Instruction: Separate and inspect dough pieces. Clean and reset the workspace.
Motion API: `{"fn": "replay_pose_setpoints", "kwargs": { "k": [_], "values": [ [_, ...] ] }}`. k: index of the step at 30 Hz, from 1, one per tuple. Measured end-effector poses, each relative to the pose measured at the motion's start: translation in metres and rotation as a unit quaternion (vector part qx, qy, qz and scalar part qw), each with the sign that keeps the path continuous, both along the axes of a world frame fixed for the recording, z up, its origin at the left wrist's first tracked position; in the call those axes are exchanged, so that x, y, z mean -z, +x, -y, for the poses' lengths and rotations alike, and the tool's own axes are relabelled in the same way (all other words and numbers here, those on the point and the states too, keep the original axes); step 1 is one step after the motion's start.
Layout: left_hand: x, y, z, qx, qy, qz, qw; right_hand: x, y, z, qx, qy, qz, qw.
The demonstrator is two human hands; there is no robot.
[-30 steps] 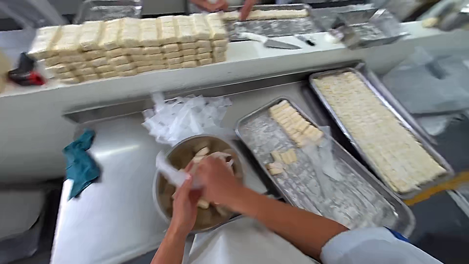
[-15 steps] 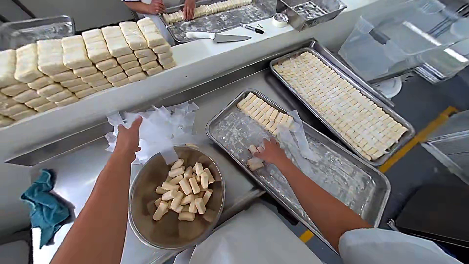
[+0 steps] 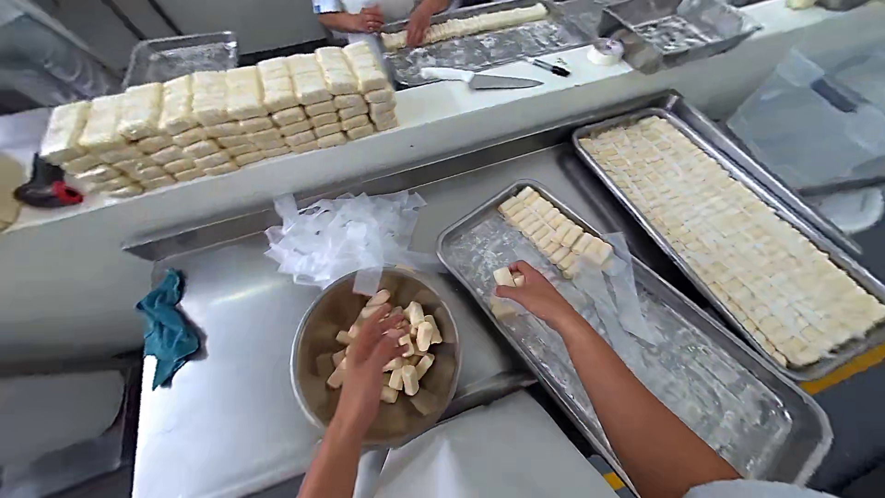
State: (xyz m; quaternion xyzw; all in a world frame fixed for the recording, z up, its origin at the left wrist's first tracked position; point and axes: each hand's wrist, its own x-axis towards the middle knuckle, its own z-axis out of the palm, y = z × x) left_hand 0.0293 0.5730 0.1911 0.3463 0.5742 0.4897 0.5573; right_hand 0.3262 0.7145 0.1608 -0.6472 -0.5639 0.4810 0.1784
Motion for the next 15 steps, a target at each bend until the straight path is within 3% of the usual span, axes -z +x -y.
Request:
{"fn": "replay_pose_setpoints", "kwargs": {
  "k": [4, 8, 11, 15],
  "values": [
    [-0.010, 0.010, 0.023, 0.009, 0.039, 0.079, 0.996, -0.072, -0.093, 0.036, -0.140, 0.131, -0.017, 0.981],
    [-0.016, 0.003, 0.034, -0.068, 0.076, 0.092, 0.991, -0.102, -0.167, 0.073, -0.296, 0.211, -0.018, 0.931],
    [-0.004, -0.018, 0.038, -0.173, 0.017, 0.044, 0.984, -0.081, -0.189, 0.082, -0.383, 0.107, -0.033, 0.917],
    [0.019, -0.046, 0.052, -0.181, -0.017, 0.052, 0.982, -0.038, -0.187, 0.077, -0.315, -0.066, -0.175, 0.931]
  ]
}}
